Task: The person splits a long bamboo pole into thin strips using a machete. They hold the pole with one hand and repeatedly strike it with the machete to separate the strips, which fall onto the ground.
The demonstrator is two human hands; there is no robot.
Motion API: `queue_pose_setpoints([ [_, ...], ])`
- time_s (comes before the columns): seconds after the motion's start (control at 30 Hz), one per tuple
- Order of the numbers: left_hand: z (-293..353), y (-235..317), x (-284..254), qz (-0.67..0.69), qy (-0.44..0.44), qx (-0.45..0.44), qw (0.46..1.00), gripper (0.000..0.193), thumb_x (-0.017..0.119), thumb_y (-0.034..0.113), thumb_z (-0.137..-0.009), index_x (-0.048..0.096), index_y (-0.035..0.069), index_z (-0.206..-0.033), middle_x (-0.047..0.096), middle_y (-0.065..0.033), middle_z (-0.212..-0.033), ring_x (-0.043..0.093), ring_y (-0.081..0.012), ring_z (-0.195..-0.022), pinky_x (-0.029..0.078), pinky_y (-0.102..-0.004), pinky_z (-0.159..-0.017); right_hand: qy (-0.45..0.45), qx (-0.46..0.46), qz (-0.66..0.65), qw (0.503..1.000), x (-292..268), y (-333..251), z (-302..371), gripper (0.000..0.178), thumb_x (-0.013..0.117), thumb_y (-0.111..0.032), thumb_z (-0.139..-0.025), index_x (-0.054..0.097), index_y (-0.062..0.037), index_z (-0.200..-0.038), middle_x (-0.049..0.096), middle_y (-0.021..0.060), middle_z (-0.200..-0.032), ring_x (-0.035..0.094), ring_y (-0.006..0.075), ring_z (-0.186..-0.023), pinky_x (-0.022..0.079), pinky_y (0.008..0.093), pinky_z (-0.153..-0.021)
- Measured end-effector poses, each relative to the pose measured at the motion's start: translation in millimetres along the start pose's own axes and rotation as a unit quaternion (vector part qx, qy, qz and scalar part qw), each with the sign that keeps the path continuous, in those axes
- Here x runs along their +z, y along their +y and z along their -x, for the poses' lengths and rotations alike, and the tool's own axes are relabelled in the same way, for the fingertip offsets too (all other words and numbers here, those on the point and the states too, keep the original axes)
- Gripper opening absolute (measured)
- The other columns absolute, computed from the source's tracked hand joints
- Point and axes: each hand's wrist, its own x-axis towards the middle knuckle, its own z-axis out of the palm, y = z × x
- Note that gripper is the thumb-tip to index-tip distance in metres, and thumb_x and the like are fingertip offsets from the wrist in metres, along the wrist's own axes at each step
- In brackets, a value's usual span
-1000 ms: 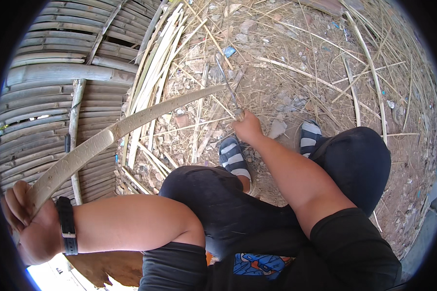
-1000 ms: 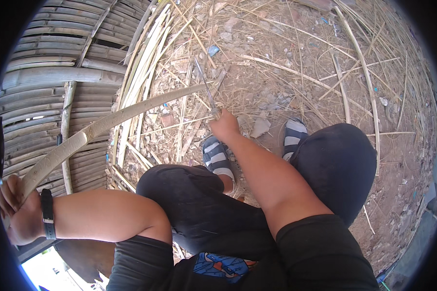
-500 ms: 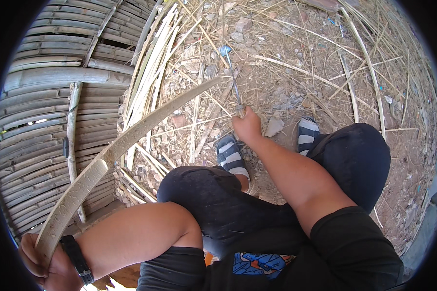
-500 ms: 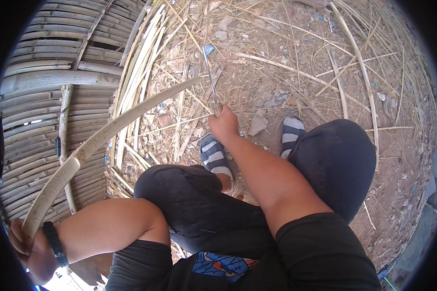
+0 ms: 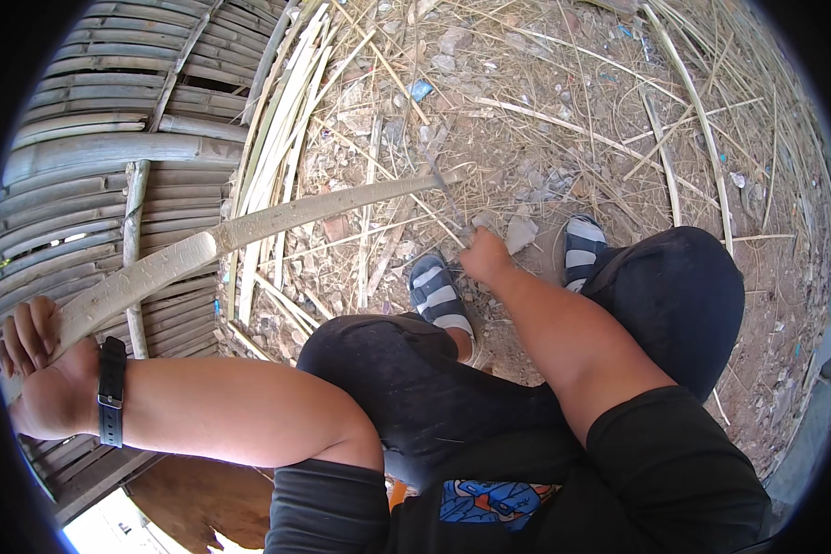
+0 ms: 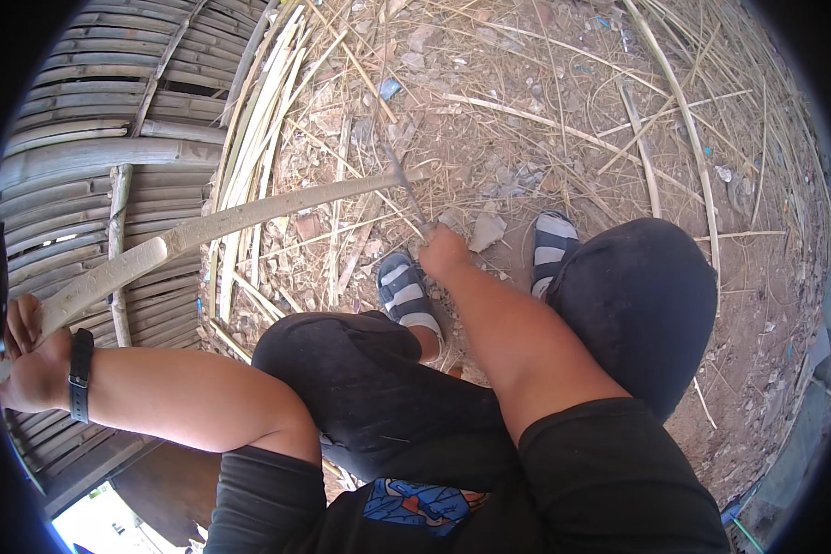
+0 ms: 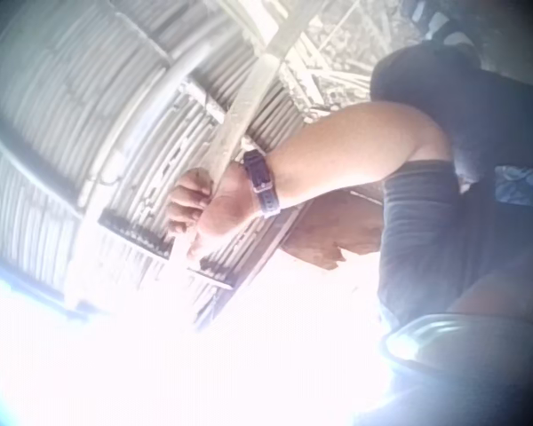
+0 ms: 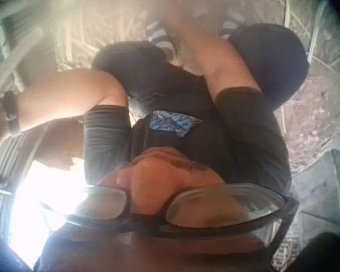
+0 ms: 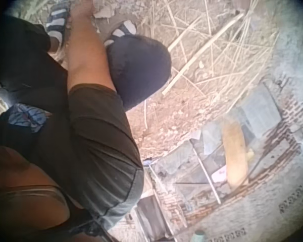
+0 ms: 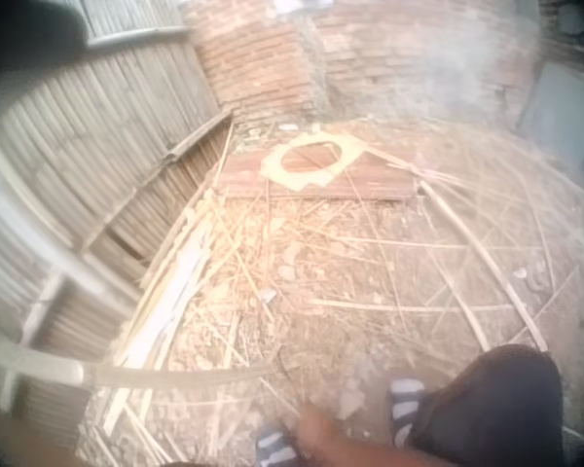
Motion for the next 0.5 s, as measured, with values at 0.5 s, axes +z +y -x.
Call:
queue_pose_setpoints([
  [0.5, -5.6, 0.0, -5.6, -0.005, 0.007, -0.013, 1.000, 0.037, 0.041, 0.044, -0.091, 0.041, 0.013, -0.070, 0.034, 0.0007, -0.054, 0.030, -0.0113, -0.045, 0.024, -0.0270, -0.047, -0.012, 0.062, 0.007, 0.998, -2.5, 12.7, -0.8, 0.044, 0.069, -0.020, -0.078, 0.061, 0.0045, -0.113, 0.070, 0.0283, -0.102, 0.068, 0.0426, -0.099, 0.053, 0.0478, -0.090],
])
